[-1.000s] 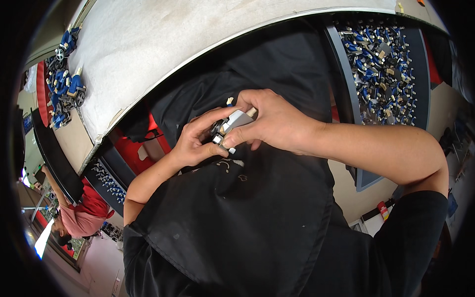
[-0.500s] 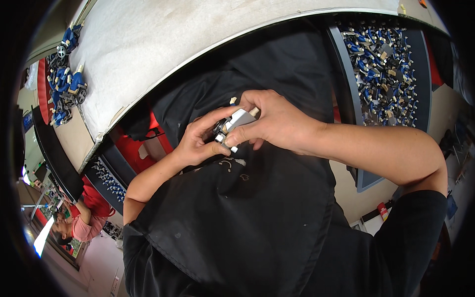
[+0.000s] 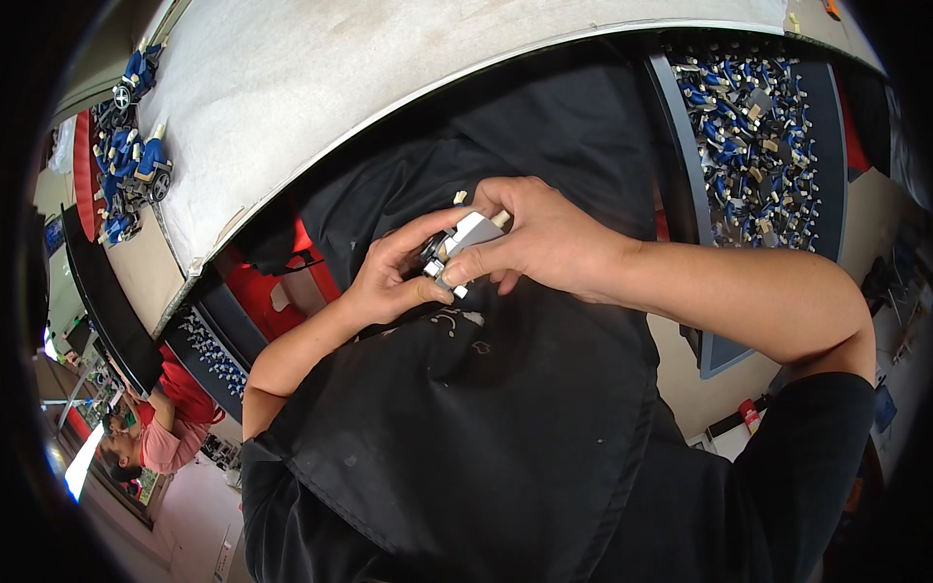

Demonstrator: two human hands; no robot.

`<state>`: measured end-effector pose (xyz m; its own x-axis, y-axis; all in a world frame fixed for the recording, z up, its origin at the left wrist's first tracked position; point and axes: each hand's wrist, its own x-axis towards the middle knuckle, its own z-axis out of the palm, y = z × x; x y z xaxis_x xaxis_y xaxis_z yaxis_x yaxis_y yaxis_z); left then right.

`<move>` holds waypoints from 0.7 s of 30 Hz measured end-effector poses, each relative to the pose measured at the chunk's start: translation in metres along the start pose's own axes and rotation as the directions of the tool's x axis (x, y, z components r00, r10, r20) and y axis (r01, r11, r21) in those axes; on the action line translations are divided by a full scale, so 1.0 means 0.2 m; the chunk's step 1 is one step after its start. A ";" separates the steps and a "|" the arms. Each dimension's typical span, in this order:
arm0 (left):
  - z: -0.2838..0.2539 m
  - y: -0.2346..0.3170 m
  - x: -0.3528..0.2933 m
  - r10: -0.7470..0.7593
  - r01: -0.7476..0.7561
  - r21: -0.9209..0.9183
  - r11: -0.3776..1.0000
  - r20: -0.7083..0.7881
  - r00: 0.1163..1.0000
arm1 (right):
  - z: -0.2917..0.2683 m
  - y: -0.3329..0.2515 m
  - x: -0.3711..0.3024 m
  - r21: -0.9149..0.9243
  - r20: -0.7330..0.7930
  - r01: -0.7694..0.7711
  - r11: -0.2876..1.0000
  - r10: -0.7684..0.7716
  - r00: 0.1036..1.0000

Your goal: The person assembles toy figurines by applying glue from a squeeze bottle onto the figures and attaching plastic components to them by hand.

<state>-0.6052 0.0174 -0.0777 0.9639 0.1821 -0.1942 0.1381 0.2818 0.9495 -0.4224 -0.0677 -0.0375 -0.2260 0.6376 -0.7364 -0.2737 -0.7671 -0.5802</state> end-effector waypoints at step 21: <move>-0.02 -0.03 -0.01 0.124 -0.122 -0.108 0.987 0.010 0.992 | -0.03 -0.10 -0.05 -0.090 0.064 0.175 0.980 -0.170 0.983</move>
<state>-0.6082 0.0195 -0.0835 0.9758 0.2060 -0.0727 -0.0058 0.3575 0.9339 -0.4089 -0.0597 -0.0201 -0.2354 0.7617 -0.6036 -0.2235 -0.6468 -0.7291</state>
